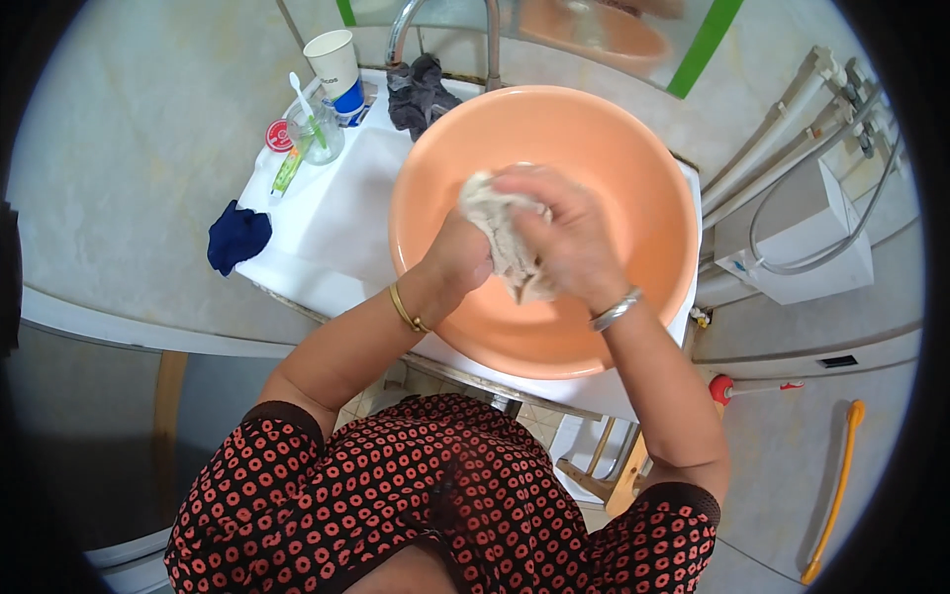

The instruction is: The person rubs soap onto clothes by hand, scrubs them in a washbasin, and rinses them under running water from a sink faucet.

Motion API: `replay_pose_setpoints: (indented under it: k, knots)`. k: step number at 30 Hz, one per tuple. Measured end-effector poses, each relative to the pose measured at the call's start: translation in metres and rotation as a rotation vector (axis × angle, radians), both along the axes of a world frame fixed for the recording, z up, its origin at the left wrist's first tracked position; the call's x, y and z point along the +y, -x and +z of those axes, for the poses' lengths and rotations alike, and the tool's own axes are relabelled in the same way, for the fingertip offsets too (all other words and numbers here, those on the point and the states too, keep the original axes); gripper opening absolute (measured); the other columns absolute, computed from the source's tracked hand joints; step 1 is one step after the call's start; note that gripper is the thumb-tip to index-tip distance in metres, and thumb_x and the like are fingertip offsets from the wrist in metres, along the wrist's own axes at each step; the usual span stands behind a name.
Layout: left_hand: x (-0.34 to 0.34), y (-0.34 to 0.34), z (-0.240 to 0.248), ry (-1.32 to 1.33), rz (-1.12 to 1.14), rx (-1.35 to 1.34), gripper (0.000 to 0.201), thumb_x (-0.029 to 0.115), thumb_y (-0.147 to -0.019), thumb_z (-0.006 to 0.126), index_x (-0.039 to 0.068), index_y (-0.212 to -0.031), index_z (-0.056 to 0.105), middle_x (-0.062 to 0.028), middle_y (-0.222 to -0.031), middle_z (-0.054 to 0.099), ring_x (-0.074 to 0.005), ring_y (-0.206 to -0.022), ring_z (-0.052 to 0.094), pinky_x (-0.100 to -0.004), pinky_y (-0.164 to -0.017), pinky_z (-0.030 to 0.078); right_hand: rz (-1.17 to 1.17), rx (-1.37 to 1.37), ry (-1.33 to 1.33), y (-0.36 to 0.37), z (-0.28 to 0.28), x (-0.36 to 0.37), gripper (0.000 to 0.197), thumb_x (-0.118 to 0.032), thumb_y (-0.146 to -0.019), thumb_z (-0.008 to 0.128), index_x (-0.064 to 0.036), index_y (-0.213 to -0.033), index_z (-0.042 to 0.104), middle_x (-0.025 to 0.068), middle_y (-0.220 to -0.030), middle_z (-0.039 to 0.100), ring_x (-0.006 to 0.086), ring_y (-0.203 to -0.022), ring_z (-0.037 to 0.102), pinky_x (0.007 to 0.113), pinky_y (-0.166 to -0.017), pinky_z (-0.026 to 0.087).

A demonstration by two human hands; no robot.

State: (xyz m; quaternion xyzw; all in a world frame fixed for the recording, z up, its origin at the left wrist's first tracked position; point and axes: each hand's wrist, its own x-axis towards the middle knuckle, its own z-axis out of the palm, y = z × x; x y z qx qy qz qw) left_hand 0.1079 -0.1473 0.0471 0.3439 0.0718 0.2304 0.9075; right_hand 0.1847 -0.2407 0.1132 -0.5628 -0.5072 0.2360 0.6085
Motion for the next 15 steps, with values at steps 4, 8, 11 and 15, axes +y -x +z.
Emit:
replay_pose_setpoints:
  k: [4,8,11,15]
  knots:
    - [-0.021,0.001,0.018,0.286,-0.054,-0.028,0.018,0.007,-0.083,0.042,0.002,-0.100,0.045,-0.0066,-0.092,0.052,-0.0148,-0.082,0.054,-0.0277,-0.069,0.048,-0.148,-0.776,0.077,0.008,-0.015,0.001,0.024,-0.008,-0.069,0.057,-0.0097,-0.093,0.057,0.0071,-0.100,0.054,0.0220,-0.103,0.045,0.042,-0.090,0.029]
    - [-0.018,0.002,0.013,0.023,0.015,0.088,0.021,-0.003,-0.076,0.044,-0.001,-0.097,0.047,-0.0075,-0.091,0.052,-0.0133,-0.080,0.054,-0.0264,-0.070,0.047,-0.290,-1.104,0.025,-0.007,-0.012,0.006,0.017,-0.014,-0.065,0.060,-0.0089,-0.080,0.055,0.0066,-0.082,0.052,0.0245,-0.090,0.047,0.045,-0.084,0.029]
    - [-0.009,0.007,0.019,-0.196,-0.028,0.214,0.025,-0.004,-0.076,0.045,-0.003,-0.101,0.047,-0.0075,-0.092,0.052,-0.0143,-0.079,0.054,-0.0258,-0.068,0.046,-0.432,-1.218,-0.099,-0.017,-0.013,0.016,0.012,-0.012,-0.062,0.060,-0.0088,-0.068,0.049,0.0055,-0.069,0.047,0.0244,-0.075,0.046,0.040,-0.072,0.034]
    - [0.001,0.010,0.024,-0.169,-0.040,0.349,0.035,-0.004,-0.077,0.046,-0.001,-0.112,0.040,-0.0102,-0.098,0.049,-0.0159,-0.084,0.051,-0.0278,-0.069,0.046,-0.579,-0.966,-0.053,-0.040,-0.026,0.023,0.008,-0.010,-0.067,0.058,-0.0062,-0.069,0.051,0.0079,-0.072,0.051,0.0265,-0.070,0.049,0.033,-0.062,0.040]
